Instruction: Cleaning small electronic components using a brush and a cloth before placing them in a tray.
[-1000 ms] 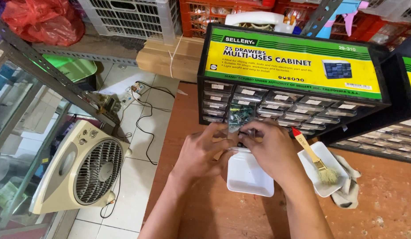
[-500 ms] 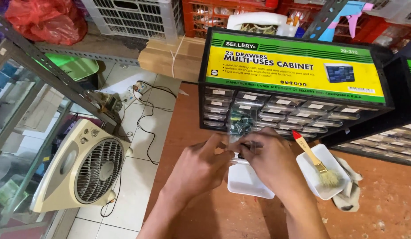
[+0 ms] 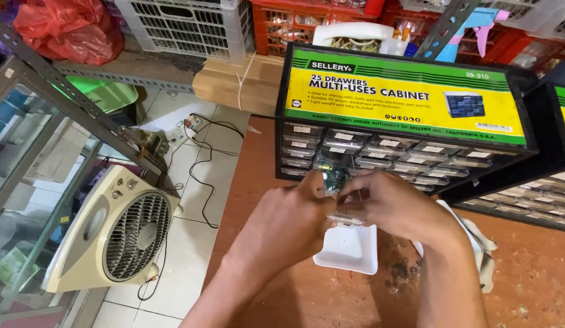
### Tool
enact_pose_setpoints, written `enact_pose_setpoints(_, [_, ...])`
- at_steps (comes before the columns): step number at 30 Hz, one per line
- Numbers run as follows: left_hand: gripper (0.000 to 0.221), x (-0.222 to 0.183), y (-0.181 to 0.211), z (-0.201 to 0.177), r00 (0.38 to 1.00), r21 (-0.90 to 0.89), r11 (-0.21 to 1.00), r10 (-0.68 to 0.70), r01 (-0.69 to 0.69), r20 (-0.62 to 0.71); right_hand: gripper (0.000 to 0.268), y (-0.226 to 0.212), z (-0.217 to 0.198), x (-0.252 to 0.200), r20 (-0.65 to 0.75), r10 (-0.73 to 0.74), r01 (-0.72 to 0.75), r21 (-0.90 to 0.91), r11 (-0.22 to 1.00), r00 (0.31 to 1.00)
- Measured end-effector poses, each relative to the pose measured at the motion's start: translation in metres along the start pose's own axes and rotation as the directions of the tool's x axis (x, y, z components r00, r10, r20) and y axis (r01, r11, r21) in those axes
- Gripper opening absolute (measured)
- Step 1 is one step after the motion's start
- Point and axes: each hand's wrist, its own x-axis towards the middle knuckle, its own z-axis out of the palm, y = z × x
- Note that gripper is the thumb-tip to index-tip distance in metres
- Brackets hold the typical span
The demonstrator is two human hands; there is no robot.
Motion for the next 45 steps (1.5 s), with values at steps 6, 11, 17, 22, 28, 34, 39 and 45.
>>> enact_pose_setpoints(6, [0.019, -0.004, 0.003, 0.008, 0.968, -0.223, 0.971, -0.133, 0.084, -0.211, 0.027, -0.001, -0.017, -0.006, -0.013, -0.054, 0.055, 0.083, 0.995, 0.998])
enact_pose_setpoints(11, [0.014, -0.016, 0.008, -0.01, 0.978, -0.355, 0.933, -0.126, 0.06, -0.167, 0.027, 0.015, -0.005, -0.004, -0.017, -0.124, 0.123, -0.014, 0.992, 0.992])
enact_pose_setpoints(17, [0.008, -0.069, 0.003, 0.043, 0.95, -0.146, 0.988, -0.091, 0.048, -0.3, 0.033, 0.024, 0.048, 0.004, -0.057, -0.203, 0.197, -0.095, 0.976, 0.978])
enact_pose_setpoints(22, [0.017, -0.093, -0.025, 0.084, 0.923, -0.027, 0.994, -0.111, 0.108, -0.368, 0.032, 0.048, 0.104, 0.065, -0.157, -0.409, 0.383, -0.173, 0.907, 0.899])
enact_pose_setpoints(28, [0.021, -0.099, -0.042, 0.093, 0.935, -0.053, 0.982, -0.189, 0.182, -0.3, 0.02, 0.036, 0.114, 0.077, -0.099, -0.188, 0.181, -0.072, 0.981, 0.977])
enact_pose_setpoints(34, [0.032, -0.102, -0.046, 0.107, 0.918, 0.044, 0.987, -0.129, 0.156, -0.375, 0.019, 0.034, 0.112, 0.067, -0.103, -0.208, 0.174, -0.272, 0.946, 0.973])
enact_pose_setpoints(39, [0.052, -0.108, -0.05, 0.121, 0.923, -0.035, 0.978, -0.206, 0.206, -0.325, 0.019, 0.037, 0.119, 0.069, -0.139, -0.328, 0.274, -0.311, 0.91, 0.934])
enact_pose_setpoints(45, [0.022, -0.111, -0.048, 0.128, 0.916, 0.091, 0.984, -0.106, 0.153, -0.388, 0.011, 0.03, 0.129, 0.072, -0.072, -0.574, 0.413, -0.623, 0.664, 0.815])
